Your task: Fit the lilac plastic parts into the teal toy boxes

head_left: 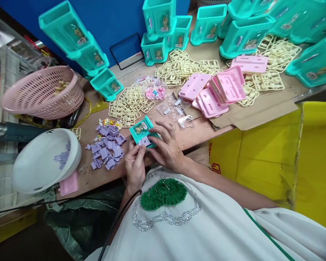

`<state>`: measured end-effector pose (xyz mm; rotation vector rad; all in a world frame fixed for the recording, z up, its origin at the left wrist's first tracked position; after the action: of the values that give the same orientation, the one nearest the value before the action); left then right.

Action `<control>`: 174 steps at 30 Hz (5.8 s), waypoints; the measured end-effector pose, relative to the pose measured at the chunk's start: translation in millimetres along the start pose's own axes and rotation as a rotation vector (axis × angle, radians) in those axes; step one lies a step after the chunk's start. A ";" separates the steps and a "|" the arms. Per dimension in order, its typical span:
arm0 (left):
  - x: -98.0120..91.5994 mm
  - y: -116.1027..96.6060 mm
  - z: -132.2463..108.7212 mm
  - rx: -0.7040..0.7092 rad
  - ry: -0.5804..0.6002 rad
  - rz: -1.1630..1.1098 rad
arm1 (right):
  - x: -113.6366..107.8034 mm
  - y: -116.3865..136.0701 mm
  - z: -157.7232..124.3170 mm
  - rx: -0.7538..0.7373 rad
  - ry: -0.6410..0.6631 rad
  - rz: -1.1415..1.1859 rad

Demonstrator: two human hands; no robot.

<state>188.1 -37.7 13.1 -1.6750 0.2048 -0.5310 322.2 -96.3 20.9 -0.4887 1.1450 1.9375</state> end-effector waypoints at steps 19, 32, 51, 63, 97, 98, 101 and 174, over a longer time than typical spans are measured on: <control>-8.6 3.1 2.6 0.061 0.033 0.142 | 0.0 -0.1 -3.1 0.022 0.035 -0.104; -18.5 5.0 6.2 0.034 0.124 0.098 | 1.6 -5.7 -0.4 -0.010 0.012 -0.018; -31.8 -17.0 21.0 0.198 0.233 0.460 | -38.4 -29.4 68.4 -0.343 0.579 0.112; -20.5 -8.9 2.1 0.251 -0.026 0.534 | -44.9 -34.1 86.7 -0.434 0.739 0.172; -38.3 -34.2 -13.2 0.493 -0.031 1.053 | -21.1 -62.1 80.0 -0.371 0.900 0.325; -37.9 -35.5 -11.7 0.490 -0.023 1.050 | -17.1 -64.5 82.5 -0.373 0.900 0.326; -38.4 -41.0 -8.3 0.480 -0.046 1.068 | -10.3 -67.6 85.5 -0.364 0.892 0.285; -50.5 -47.2 49.5 0.849 0.661 1.231 | 7.9 -54.4 63.7 -0.320 0.716 0.265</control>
<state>158.7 36.3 43.1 -0.3063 1.2015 -0.1293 365.7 -24.3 18.9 -1.3410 1.3794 2.2629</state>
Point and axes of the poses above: each hand's wrist, its own z-axis towards the middle knuckle, its own x-axis out of the palm, y = z × x, the point moved 3 cm from there along z, towards the middle knuckle, and after that the axes turned 9 degrees about y, right-handed, at the moved point
